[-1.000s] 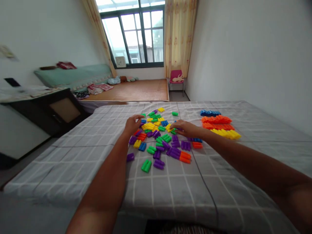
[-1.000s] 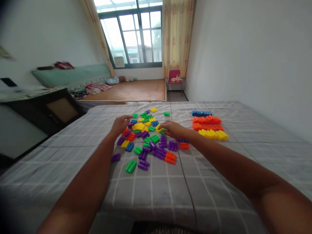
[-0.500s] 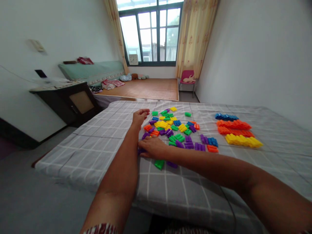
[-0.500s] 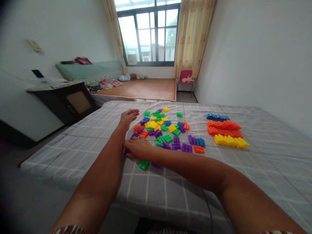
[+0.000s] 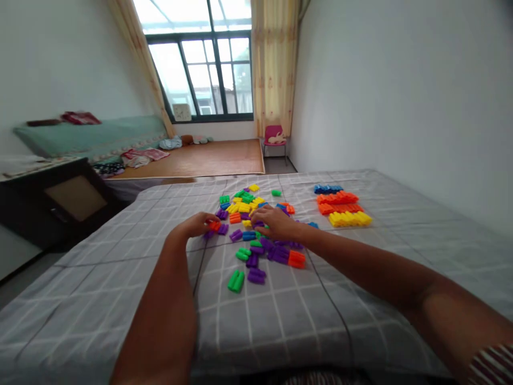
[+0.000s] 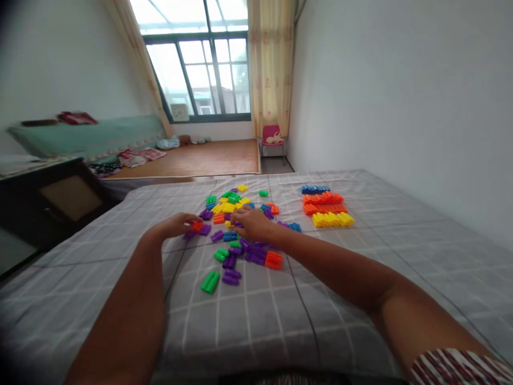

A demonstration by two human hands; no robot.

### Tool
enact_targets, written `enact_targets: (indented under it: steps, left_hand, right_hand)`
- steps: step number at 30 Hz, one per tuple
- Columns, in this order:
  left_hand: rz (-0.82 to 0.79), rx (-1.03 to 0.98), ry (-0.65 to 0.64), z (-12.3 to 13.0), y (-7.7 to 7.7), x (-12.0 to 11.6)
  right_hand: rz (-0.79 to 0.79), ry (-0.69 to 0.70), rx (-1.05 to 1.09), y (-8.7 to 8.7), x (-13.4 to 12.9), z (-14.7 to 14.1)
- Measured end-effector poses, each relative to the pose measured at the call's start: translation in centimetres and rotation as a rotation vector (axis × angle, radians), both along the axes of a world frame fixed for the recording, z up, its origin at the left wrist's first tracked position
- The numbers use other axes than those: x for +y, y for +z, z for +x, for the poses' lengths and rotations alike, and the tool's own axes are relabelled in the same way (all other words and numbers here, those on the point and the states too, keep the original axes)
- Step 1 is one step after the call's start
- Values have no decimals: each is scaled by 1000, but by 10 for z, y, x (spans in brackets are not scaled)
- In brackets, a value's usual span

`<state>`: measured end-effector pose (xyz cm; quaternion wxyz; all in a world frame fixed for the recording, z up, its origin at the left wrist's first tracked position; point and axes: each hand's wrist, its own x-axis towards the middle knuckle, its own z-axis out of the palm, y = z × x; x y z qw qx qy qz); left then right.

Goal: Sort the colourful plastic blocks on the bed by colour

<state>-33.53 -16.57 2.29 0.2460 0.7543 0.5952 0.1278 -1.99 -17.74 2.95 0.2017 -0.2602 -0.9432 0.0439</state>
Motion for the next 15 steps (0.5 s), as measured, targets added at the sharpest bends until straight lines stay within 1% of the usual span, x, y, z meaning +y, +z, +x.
enact_targets:
  steps: [2, 5, 8, 10, 12, 14, 15]
  left_hand:
    - [-15, -6, 21, 2, 1, 1]
    - [-37, -49, 52, 3, 1, 0]
    - [-30, -60, 142, 4, 7, 3]
    - [36, -11, 204, 10, 18, 8]
    - [112, 69, 207, 28, 32, 17]
    - [163, 134, 147, 61, 48, 29]
    - [187, 153, 108, 83, 54, 36]
  right_hand:
    - [-7, -56, 43, 1, 7, 31]
    - [-67, -224, 157, 5, 33, 93]
    - [-151, -490, 325, 8, 70, 172]
    - [-137, -685, 410, 5, 93, 226]
    - [-138, -889, 428, -4, 114, 273]
    - [-182, -1069, 384, -18, 129, 307]
    - [-220, -1117, 355, -27, 135, 318]
